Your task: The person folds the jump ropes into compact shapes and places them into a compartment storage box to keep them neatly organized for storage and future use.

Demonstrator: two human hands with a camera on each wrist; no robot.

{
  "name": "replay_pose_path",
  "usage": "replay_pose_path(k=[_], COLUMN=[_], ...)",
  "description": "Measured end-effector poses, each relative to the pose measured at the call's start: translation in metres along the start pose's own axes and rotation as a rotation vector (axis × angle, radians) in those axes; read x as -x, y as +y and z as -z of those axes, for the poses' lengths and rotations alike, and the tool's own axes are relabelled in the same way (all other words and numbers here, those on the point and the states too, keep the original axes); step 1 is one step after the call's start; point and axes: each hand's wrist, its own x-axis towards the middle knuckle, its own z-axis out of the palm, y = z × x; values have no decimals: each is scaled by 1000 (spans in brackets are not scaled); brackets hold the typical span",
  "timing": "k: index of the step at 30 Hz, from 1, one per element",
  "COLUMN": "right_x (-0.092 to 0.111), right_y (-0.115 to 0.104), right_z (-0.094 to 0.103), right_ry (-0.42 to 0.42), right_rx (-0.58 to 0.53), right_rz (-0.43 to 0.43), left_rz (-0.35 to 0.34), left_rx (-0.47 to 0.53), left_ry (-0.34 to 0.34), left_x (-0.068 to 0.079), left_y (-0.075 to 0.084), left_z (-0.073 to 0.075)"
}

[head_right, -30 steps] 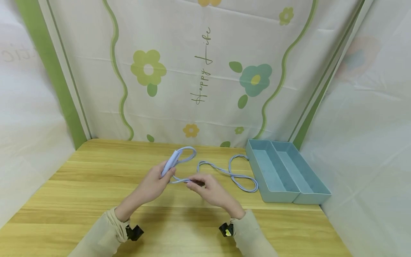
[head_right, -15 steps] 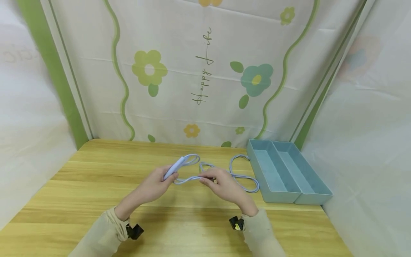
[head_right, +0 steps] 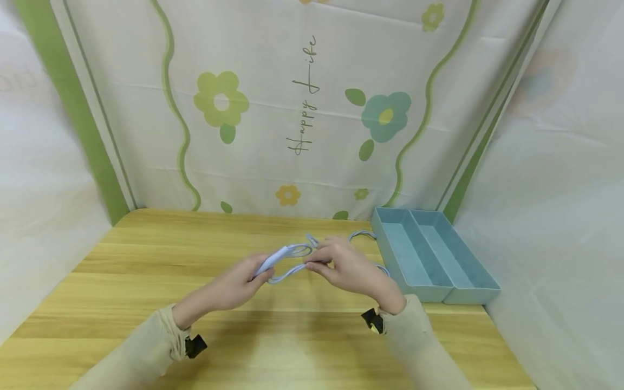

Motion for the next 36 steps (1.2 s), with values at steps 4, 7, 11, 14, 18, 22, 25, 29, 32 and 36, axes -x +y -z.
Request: replay_pose_path(k=[4, 7, 11, 14, 18, 22, 25, 29, 32, 36], right_x=[0, -2, -7, -10, -10, -11, -13, -17, -20, -24], right_y=[-1, -4, -8, -12, -14, -15, -17, -19, -19, -15], right_z=[-1, -4, -7, -8, -9, -10, -10, -9, -7, -6], right_ry=[45, 82, 118, 106, 72, 37, 12, -23, -38, -28], right_rx=[105, 148, 175, 190, 190, 176, 163, 132, 91, -1], right_rz=[8, 8, 29, 36, 35, 49, 72, 107, 139, 160], left_rz=[-12, -8, 26, 53, 88, 100, 94, 32, -54, -144], left_rx=[-16, -28, -36, -42, -74, -146, -231, -385, -463, -479], left_ry=[-54, -93, -123, -138, -144, -149, -169, -221, -238, -220], left_x=[3, 3, 3, 2, -1, -4, -6, -6, -6, -8], left_y=[4, 6, 6, 5, 3, 2, 3, 7, 9, 5], left_z=[2, 1, 1, 0, 0, -1, -2, -3, -5, -7])
